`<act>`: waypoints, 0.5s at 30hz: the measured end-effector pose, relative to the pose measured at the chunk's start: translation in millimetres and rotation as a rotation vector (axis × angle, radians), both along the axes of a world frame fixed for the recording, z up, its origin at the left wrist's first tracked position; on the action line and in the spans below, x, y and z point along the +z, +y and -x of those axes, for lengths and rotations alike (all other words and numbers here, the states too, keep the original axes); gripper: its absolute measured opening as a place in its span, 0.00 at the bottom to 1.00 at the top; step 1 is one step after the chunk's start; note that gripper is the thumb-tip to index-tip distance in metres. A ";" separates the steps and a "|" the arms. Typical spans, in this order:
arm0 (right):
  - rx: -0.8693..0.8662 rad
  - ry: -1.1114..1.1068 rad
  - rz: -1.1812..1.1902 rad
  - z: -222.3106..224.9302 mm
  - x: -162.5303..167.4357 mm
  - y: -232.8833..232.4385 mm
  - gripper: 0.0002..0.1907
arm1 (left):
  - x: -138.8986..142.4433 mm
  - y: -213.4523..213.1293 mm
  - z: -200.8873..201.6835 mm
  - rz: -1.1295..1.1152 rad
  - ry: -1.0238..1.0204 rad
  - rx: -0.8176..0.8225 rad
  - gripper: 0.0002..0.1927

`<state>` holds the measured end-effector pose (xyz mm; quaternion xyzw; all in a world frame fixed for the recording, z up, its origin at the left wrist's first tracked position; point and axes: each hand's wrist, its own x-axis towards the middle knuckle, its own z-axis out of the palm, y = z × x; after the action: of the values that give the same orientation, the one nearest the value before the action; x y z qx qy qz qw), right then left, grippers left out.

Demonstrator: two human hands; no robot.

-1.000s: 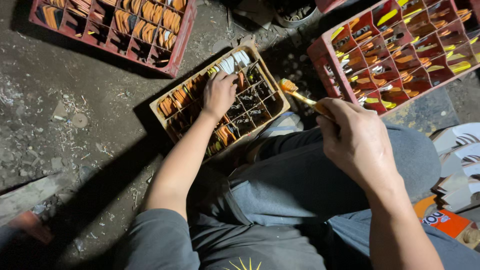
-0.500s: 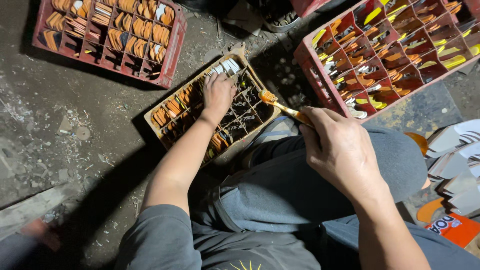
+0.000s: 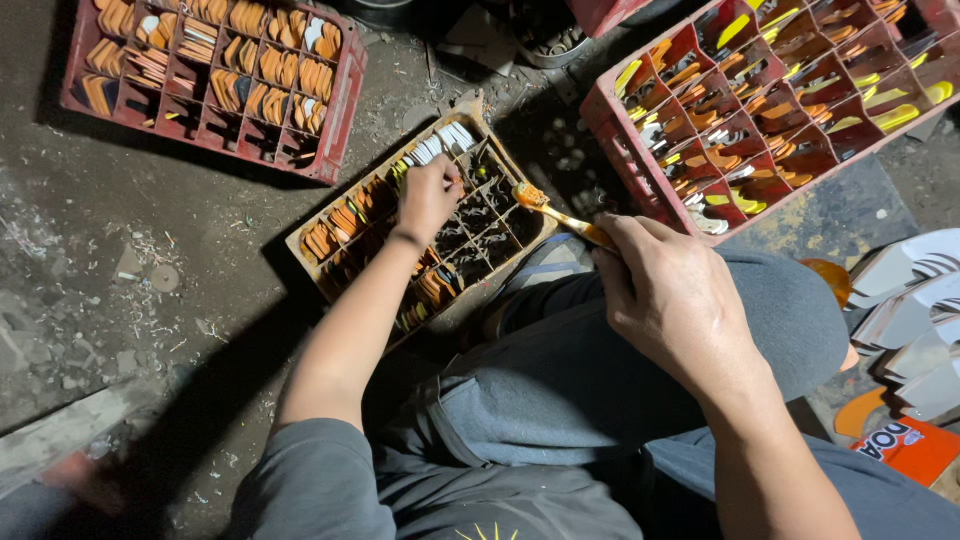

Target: The person sits on the floor and paints small curved shoe parts orange using a brush. They pick up each part from a crate, apply paint to both sides, and place the finished parts back into the crate.

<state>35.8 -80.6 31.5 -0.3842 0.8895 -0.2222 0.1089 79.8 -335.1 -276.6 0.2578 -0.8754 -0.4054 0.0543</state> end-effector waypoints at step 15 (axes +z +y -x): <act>-0.059 -0.138 0.164 3.7 4.5 -2.6 0.16 | 108.0 -65.6 -14.6 -0.643 -0.163 0.055 0.19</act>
<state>32.1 -83.2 36.1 -0.3493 0.8696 -0.3234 0.1314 94.3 -400.7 -168.7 0.3167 -0.6968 -0.6373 -0.0891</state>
